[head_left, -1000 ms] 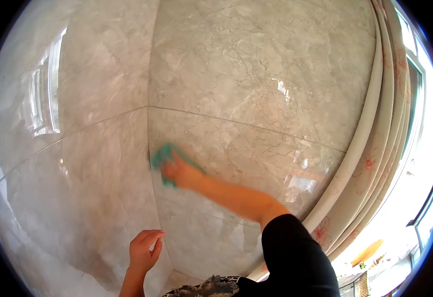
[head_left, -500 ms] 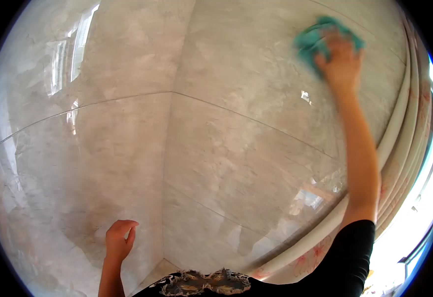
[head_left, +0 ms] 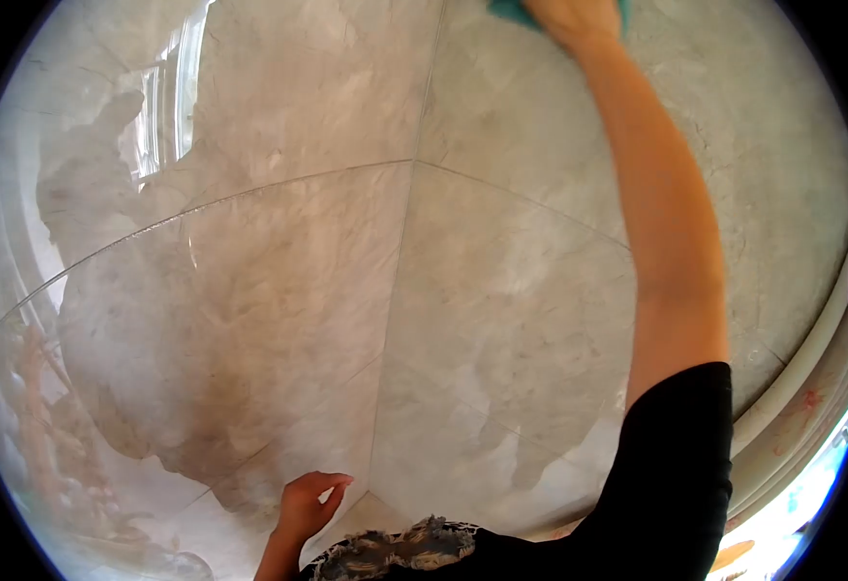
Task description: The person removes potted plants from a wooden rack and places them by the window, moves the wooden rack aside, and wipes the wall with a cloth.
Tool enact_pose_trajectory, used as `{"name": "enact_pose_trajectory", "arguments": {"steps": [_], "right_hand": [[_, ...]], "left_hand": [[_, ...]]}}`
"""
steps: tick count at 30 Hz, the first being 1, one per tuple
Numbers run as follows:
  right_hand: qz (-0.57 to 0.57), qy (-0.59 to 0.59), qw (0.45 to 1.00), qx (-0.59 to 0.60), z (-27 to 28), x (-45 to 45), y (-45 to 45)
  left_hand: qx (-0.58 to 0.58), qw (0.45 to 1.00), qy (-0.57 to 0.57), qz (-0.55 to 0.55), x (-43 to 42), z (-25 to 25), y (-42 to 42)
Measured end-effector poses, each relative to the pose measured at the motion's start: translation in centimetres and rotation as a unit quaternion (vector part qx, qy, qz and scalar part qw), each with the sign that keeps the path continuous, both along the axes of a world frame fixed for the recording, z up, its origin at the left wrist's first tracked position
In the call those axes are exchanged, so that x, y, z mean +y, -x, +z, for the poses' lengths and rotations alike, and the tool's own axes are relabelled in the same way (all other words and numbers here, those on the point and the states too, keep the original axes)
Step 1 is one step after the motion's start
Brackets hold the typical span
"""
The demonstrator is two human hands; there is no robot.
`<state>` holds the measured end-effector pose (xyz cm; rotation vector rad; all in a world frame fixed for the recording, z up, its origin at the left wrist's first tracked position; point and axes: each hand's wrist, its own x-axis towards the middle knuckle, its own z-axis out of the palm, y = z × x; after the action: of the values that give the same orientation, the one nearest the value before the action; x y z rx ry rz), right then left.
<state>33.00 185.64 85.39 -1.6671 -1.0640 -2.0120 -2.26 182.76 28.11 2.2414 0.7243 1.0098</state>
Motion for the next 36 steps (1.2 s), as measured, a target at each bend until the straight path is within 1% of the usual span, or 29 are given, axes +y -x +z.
{"name": "enact_pose_trajectory", "arguments": {"steps": [2, 3, 5, 6, 8, 10, 11, 12, 13, 14, 15, 16, 17, 19, 20, 21, 22, 24, 26, 27, 28, 29, 30, 31, 32, 33, 34, 36], "right_hand": [[-0.044, 0.07, 0.997, -0.001, -4.5, 4.2, 1.1], [-0.068, 0.104, 0.992, -0.004, -7.0, 5.8, 1.6], [-0.158, 0.107, 0.97, -0.153, -15.4, 7.4, 2.1], [-0.112, 0.13, 0.976, -0.137, -19.8, 8.7, 2.3], [-0.04, 0.187, 0.977, -0.095, -28.6, 7.8, 3.2], [0.014, 0.265, 0.962, -0.06, -41.2, 10.2, 3.0], [0.042, 0.315, 0.947, -0.046, -47.8, 10.4, 2.4], [0.029, 0.366, 0.929, -0.047, -54.3, 9.8, 2.0], [0.016, 0.464, 0.883, -0.061, -58.4, 5.2, 1.3], [0.015, 0.552, 0.831, -0.07, -63.1, 3.9, 0.2], [0.059, 0.58, 0.809, -0.073, -66.6, 2.3, -1.1], [0.104, 0.608, 0.783, -0.073, -68.3, 0.7, -2.3], [0.103, 0.607, 0.785, -0.073, -67.8, 0.6, -3.1], [0.159, 0.673, 0.721, -0.041, -66.3, 0.5, -4.6], [0.152, 0.656, 0.734, -0.081, -64.7, 0.4, -4.8], [0.142, 0.647, 0.745, -0.073, -61.9, 0.1, -4.7], [0.128, 0.624, 0.769, -0.056, -57.4, -0.5, -3.9], [0.088, 0.557, 0.826, 0.014, -46.0, -2.7, -1.9], [0.044, 0.464, 0.882, 0.071, -34.4, -5.6, -0.5], [0.016, 0.411, 0.908, 0.074, -29.1, -7.2, -0.3], [-0.063, 0.351, 0.934, -0.009, -24.7, -8.4, -1.2], [-0.091, 0.27, 0.955, -0.084, -20.8, -9.8, -3.1], [-0.191, 0.208, 0.949, -0.142, -16.4, -12.4, -3.6], [-0.22, 0.144, 0.964, -0.037, -12.0, -13.8, -6.4], [-0.262, 0.071, 0.956, -0.115, -8.6, -16.9, -3.5], [-0.271, -0.018, 0.947, -0.17, -4.5, -18.7, -7.1], [-0.278, -0.052, 0.947, -0.15, -1.7, -21.3, -7.0], [-0.229, -0.094, 0.967, -0.053, 1.3, -24.5, -7.1]], "left_hand": [[-0.011, 0.999, 0.023, -0.033, -0.1, -2.0, -0.1], [0.013, 0.998, 0.036, -0.047, -0.5, -2.0, -0.1], [0.011, 0.997, 0.027, -0.068, 0.0, -2.5, -0.9], [0.006, 0.996, 0.014, -0.087, 1.0, -2.9, -1.1], [0.023, 0.994, 0.012, -0.111, 0.8, -3.4, -1.4], [0.029, 0.991, 0.005, -0.128, 2.5, -4.3, -0.8], [0.035, 0.989, 0.023, -0.141, 2.7, -4.2, -0.6], [0.04, 0.987, 0.04, -0.153, 3.1, -4.3, -0.4], [0.039, 0.987, 0.016, -0.157, 0.7, -3.9, -1.0], [0.032, 0.987, 0.012, -0.158, 0.6, -4.2, -0.9], [0.028, 0.987, 0.012, -0.157, 0.6, -3.9, -0.6], [0.026, 0.987, 0.013, -0.156, 0.2, -3.7, -0.5], [0.027, 0.987, 0.011, -0.157, 0.4, -4.1, -0.4], [0.043, 0.987, 0.014, -0.151, 0.8, -5.3, -0.2], [0.048, 0.986, 0.015, -0.158, 0.7, -5.3, -0.2], [0.049, 0.986, -0.005, -0.158, 0.7, -4.9, -0.6], [0.049, 0.986, -0.026, -0.157, 0.6, -4.5, -1.0], [0.043, 0.983, -0.035, -0.174, 0.3, -4.0, -2.2], [0.062, 0.98, -0.051, -0.179, 0.1, -4.1, -3.3], [0.052, 0.98, -0.054, -0.182, -0.3, -4.2, -4.1], [0.054, 0.98, -0.054, -0.185, -0.7, -4.5, -4.6], [0.055, 0.978, -0.061, -0.19, -0.9, -4.7, -4.9], [0.054, 0.977, -0.069, -0.194, -1.0, -4.8, -5.1], [0.054, 0.977, -0.071, -0.196, -1.2, -4.9, -5.2], [0.077, 0.978, -0.067, -0.184, -1.3, -5.0, -5.0], [0.1, 0.978, -0.063, -0.173, -1.4, -5.2, -4.9], [0.099, 0.978, -0.064, -0.173, -1.3, -5.7, -4.6], [0.054, 0.986, -0.046, -0.151, -1.2, -6.9, -3.9]]}}
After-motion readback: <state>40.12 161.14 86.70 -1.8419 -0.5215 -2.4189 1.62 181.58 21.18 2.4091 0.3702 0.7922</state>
